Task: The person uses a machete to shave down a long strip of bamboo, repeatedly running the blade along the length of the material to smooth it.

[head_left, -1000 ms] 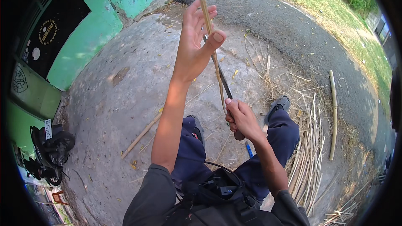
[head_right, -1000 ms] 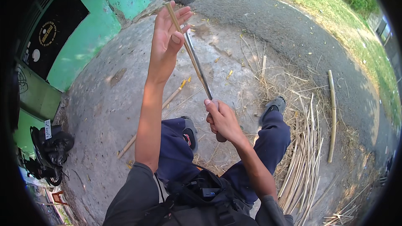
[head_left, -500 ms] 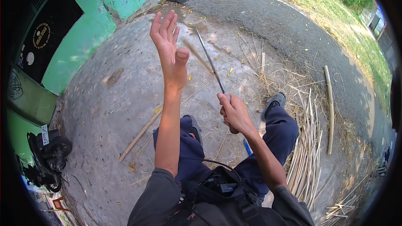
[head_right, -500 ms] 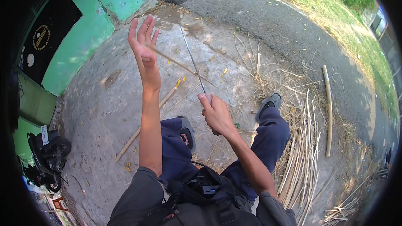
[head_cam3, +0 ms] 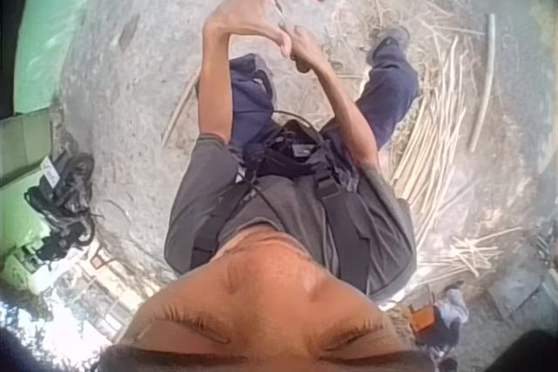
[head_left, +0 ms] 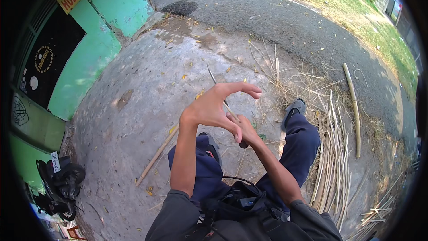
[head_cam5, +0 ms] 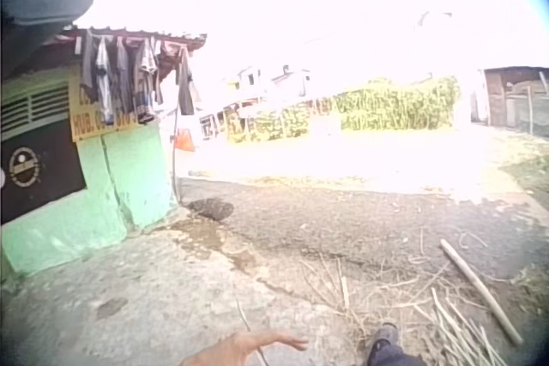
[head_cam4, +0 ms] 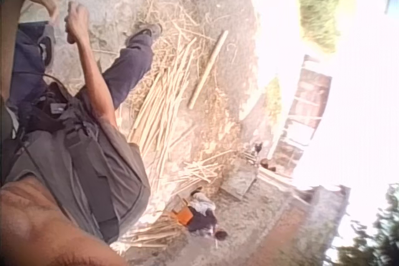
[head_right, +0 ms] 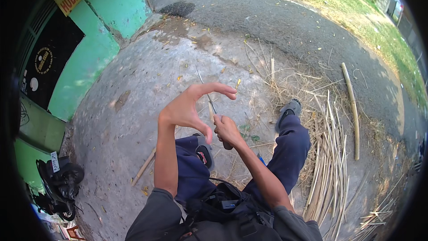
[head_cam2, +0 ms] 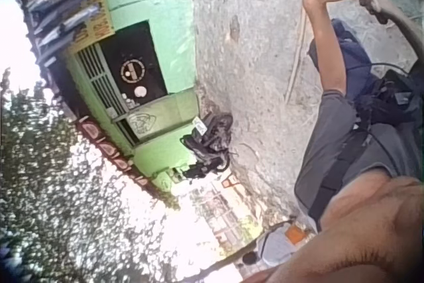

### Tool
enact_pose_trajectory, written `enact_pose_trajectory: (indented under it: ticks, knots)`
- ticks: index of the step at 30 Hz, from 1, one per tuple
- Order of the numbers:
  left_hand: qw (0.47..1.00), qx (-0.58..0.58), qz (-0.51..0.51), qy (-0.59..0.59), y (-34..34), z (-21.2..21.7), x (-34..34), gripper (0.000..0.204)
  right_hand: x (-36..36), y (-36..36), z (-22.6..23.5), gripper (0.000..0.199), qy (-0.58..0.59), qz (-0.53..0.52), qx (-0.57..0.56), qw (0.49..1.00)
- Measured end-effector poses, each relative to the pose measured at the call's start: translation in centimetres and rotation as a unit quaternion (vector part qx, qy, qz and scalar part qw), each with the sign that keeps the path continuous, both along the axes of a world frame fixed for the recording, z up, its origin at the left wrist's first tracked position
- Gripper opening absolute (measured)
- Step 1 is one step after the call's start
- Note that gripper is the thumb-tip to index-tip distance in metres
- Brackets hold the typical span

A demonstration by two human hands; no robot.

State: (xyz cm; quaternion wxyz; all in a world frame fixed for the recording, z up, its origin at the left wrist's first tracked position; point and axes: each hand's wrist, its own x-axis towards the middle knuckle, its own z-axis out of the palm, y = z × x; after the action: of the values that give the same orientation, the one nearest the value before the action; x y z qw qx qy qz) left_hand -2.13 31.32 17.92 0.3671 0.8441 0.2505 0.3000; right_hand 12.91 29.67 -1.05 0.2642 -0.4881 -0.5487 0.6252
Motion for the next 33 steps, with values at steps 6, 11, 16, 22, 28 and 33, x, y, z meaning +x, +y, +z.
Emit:
enact_pose_trajectory:
  ticks: [6, 11, 16, 22, 28, 33]
  knots:
    - [0.995, -0.032, -0.009, 0.089, -1.1, 0.4, 1.6, 0.074, 1.9, 0.9, 3.1, 0.042, 0.052, 0.001, 0.159, 0.986]
    - [0.955, -0.041, 0.212, -0.202, 0.3, 1.3, 0.6, 0.022, 3.1, 0.6, 9.5, 0.047, 0.034, 0.017, -0.023, 0.999]
    - [0.907, 0.01, 0.292, -0.304, 1.0, 2.6, -0.1, 0.028, 4.3, -0.5, 12.0, 0.048, 0.019, 0.001, 0.039, 0.999]
    - [0.9, -0.006, 0.209, -0.382, -1.4, 5.7, -1.7, 0.037, 5.8, -4.0, 9.3, 0.045, 0.091, -0.066, 0.05, 0.992]
    - [0.901, 0.056, 0.236, -0.359, -4.1, 4.0, -0.6, 0.043, 4.7, -6.4, 6.2, 0.037, 0.024, -0.007, 0.157, 0.987]
    - [0.878, 0.083, 0.274, -0.384, -4.4, 3.7, -0.8, 0.041, 2.2, -5.7, 6.5, 0.038, 0.011, 0.029, 0.212, 0.977]
